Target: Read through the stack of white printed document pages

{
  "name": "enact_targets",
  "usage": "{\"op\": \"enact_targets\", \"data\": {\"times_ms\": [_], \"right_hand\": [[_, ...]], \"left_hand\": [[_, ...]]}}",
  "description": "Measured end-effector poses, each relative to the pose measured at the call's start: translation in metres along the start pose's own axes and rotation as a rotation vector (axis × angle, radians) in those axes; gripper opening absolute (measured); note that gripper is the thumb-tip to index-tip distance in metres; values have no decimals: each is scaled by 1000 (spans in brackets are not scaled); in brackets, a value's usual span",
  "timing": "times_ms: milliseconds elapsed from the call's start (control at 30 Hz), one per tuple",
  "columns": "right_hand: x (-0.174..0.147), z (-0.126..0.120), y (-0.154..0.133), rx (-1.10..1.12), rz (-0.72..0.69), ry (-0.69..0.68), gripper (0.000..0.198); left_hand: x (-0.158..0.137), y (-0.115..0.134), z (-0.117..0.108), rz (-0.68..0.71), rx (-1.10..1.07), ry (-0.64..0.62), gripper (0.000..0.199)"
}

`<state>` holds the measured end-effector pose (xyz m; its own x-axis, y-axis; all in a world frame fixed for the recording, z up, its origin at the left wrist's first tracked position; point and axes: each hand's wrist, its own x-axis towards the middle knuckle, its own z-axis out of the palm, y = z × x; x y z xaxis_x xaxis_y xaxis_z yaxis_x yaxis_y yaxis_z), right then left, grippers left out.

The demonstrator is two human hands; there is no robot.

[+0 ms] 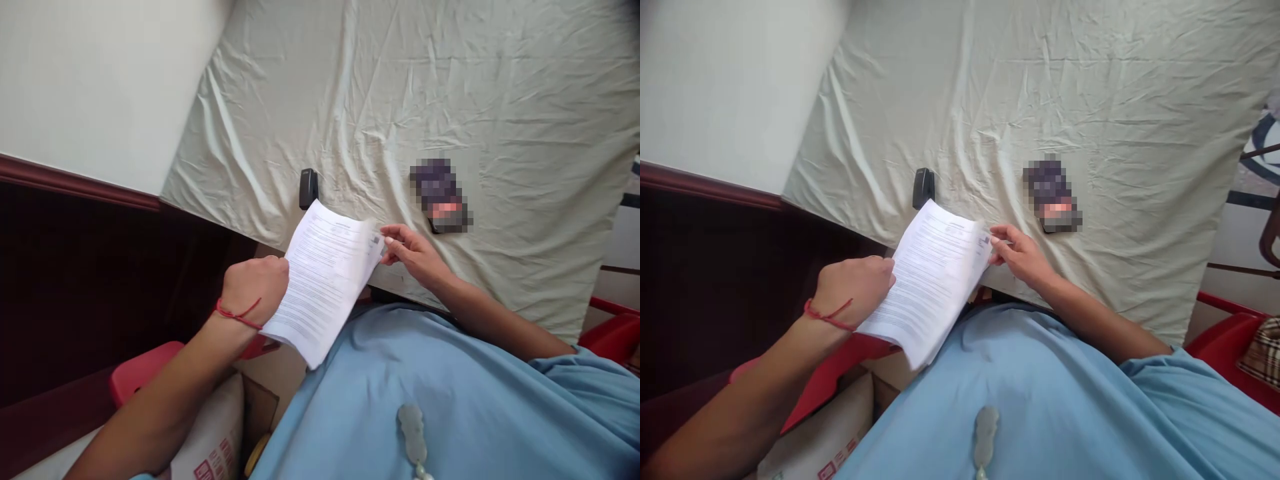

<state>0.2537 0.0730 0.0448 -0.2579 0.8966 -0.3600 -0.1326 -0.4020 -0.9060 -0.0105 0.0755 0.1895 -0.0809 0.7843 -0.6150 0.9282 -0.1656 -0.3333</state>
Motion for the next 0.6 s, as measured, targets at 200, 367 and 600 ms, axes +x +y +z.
{"op": "enact_targets", "data": {"times_ms": [200, 367, 600], "right_hand": [[1, -18, -1, -61, -40, 91, 33], [1, -22, 13, -161, -97, 104, 43], [-4, -8, 15, 3, -121, 63, 66]], "left_hand": [[1, -35, 12, 113, -214, 307, 32], [-17, -57, 17, 171, -590, 445, 33], [-51, -55, 11, -84, -1158, 479, 18]]}}
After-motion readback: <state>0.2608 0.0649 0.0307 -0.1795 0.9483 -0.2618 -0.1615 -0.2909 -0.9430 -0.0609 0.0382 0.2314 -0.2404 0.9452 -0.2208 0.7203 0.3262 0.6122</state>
